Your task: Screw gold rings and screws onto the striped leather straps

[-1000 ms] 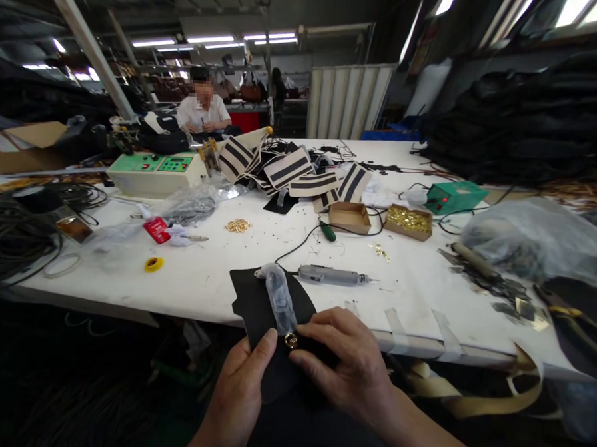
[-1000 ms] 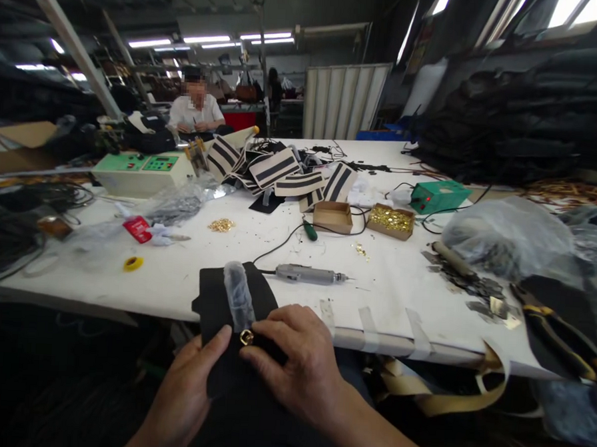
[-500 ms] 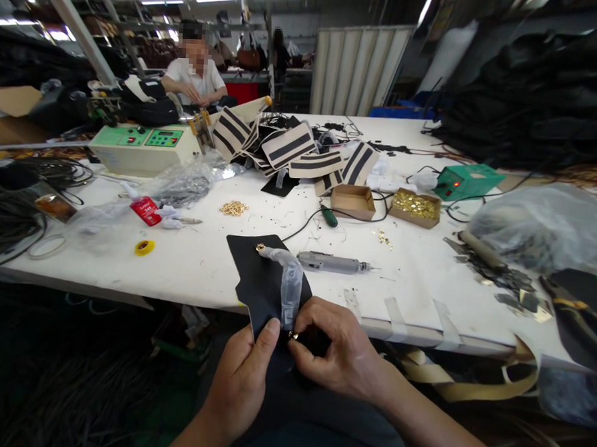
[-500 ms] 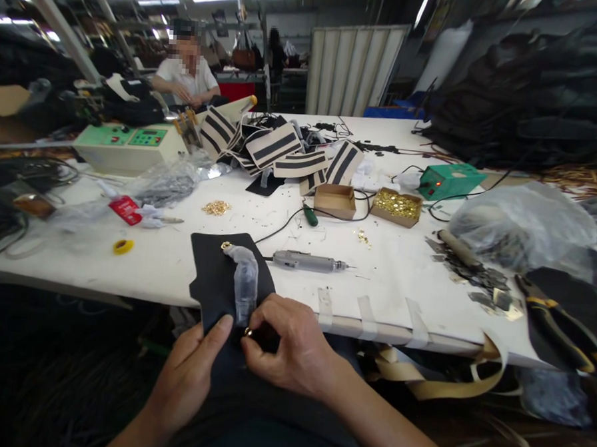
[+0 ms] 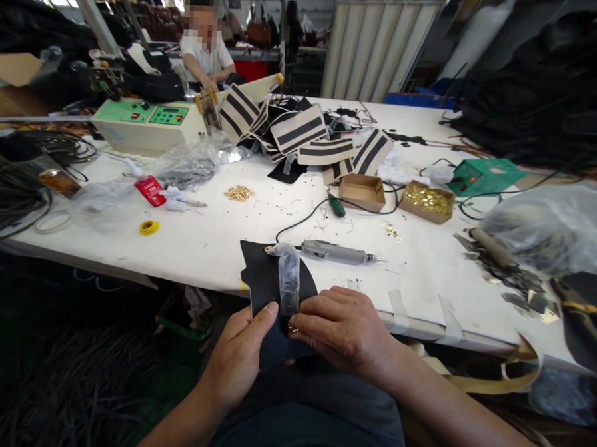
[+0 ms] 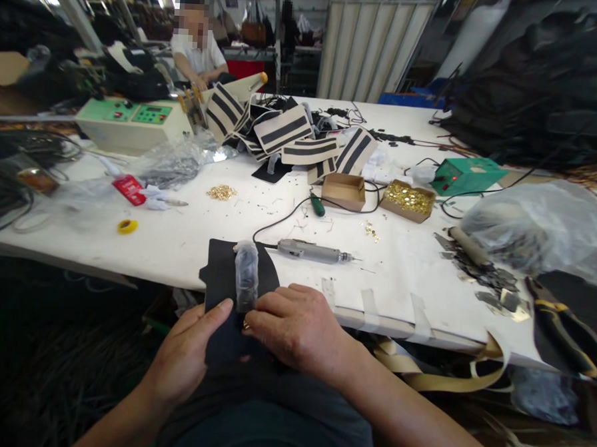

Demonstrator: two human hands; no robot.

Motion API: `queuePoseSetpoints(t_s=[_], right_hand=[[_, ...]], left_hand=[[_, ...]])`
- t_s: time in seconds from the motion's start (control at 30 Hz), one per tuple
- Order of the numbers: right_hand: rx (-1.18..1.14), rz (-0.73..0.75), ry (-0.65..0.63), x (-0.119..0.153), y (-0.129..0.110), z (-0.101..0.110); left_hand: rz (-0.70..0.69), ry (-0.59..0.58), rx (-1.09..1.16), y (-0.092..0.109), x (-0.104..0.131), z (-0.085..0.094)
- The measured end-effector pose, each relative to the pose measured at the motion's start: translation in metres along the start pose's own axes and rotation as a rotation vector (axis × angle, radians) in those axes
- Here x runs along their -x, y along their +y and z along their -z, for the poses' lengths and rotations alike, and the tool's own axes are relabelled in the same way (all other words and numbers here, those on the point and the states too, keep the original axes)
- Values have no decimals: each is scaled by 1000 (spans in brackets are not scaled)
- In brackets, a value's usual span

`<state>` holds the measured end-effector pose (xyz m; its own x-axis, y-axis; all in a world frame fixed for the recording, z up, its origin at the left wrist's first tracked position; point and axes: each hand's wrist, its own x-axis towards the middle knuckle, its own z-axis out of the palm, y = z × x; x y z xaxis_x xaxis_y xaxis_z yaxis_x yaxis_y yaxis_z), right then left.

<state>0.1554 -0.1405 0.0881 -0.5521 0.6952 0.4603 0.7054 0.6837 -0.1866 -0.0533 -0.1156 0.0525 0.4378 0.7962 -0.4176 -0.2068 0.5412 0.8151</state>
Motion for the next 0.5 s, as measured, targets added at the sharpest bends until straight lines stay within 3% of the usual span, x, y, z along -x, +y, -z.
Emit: queuePoseSetpoints(t_s=[0.27,0.5], right_hand=[[-14,-51,124,1,-9,-4],[-114,-36,184,8,-8,-2]], left_hand=[[-113,69,-31,-4,1,-3],[-16,-12,85,1,2,-9]])
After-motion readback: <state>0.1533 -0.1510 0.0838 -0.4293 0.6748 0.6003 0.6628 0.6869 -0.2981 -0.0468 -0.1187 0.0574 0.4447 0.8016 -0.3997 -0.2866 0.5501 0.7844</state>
